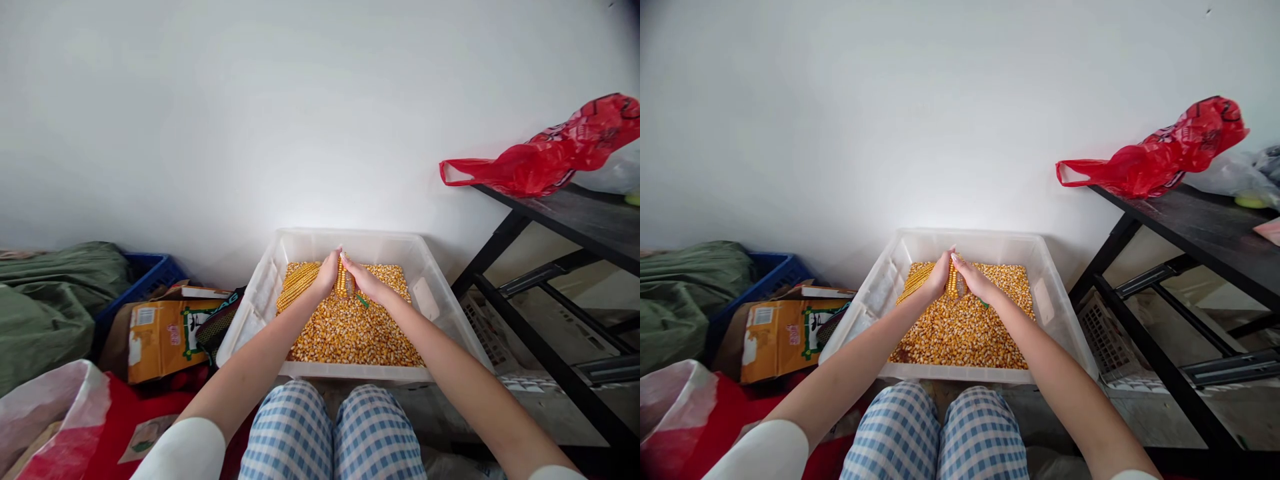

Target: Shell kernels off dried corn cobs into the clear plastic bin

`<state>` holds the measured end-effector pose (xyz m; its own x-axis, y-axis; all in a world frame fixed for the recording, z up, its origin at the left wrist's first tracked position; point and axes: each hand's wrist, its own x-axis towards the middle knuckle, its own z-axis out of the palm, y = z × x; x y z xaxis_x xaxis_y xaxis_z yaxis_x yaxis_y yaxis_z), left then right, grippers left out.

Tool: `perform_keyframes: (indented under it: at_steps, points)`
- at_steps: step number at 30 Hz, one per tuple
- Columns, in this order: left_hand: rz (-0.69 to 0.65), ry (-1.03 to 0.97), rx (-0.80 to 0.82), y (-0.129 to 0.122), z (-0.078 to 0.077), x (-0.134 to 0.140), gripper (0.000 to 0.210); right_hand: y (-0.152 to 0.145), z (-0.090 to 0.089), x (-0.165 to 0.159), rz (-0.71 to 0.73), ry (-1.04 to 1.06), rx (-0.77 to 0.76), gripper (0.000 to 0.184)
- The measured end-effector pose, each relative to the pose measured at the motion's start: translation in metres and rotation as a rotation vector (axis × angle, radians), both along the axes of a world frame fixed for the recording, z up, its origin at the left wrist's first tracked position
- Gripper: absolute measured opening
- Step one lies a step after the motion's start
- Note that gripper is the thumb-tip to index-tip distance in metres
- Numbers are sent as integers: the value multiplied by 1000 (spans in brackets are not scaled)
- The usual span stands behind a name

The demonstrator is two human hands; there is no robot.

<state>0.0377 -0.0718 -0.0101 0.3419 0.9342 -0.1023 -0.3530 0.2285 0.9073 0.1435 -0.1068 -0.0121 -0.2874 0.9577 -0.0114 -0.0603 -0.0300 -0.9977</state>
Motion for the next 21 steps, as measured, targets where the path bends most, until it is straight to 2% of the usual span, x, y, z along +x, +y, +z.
perform_keyframes:
  at_steps: [4, 7, 10, 13, 16, 21]
  points:
    - [-70, -16, -74, -2, 4, -1, 42, 0, -1, 1, -6, 17, -67, 52]
    - [-18, -8, -55, 0, 4, -1, 40, -1, 2, 1, -16, 4, -100, 57]
    - [-8, -24, 5, 2, 3, 0, 39, -6, 6, -1, -22, -53, -66, 59]
    - [-121, -20, -24, 3, 2, -2, 46, -10, 10, -2, -7, -83, -10, 58]
    - [-236, 19, -53, 4, 2, -5, 53, -11, 12, -1, 41, -36, -38, 56]
    - [-195, 4, -63, 5, 6, -10, 51, -10, 15, 6, 124, 7, -92, 53]
